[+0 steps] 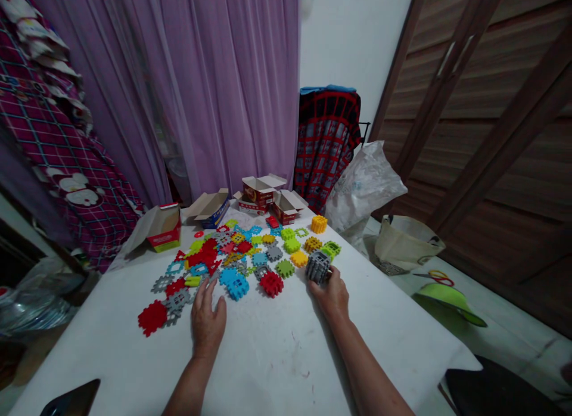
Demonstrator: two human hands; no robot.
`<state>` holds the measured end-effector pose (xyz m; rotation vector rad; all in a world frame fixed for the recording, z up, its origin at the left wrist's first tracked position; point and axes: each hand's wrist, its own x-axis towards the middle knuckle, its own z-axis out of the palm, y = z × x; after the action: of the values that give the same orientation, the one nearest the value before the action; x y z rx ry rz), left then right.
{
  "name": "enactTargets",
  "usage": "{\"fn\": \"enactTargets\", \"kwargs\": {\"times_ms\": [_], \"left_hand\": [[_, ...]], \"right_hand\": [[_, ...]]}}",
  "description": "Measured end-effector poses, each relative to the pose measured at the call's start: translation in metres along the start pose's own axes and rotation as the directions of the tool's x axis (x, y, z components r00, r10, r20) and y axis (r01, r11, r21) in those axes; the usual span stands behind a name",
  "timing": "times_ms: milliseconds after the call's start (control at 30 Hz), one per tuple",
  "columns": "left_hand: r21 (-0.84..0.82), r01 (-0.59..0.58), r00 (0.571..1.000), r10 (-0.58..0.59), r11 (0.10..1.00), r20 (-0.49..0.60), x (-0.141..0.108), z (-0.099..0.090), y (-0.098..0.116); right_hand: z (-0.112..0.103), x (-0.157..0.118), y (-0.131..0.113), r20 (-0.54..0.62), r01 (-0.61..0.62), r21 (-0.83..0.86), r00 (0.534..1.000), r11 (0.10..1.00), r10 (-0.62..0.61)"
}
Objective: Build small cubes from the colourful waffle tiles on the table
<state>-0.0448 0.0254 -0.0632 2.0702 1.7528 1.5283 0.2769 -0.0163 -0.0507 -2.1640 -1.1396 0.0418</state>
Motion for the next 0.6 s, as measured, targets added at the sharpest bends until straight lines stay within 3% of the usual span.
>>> {"fn": "enactTargets", "kwargs": {"times_ms": [267,600], "left_hand": [[0.000,-0.020,1.000,0.020,1.000,0.002,0.000,-0.001,0.001],[0.028,-0.026,1.000,0.026,0.999,0.017,-0.001,-0.006,0.002]], "right_hand": [[-0.028,0.008,0.037,-0.067,-0.049,0.024,0.996,0.999,0.050],[-0.058,0.061,0.072,-0.142,-0.100,0.002,0.985,0.995,0.100]]}}
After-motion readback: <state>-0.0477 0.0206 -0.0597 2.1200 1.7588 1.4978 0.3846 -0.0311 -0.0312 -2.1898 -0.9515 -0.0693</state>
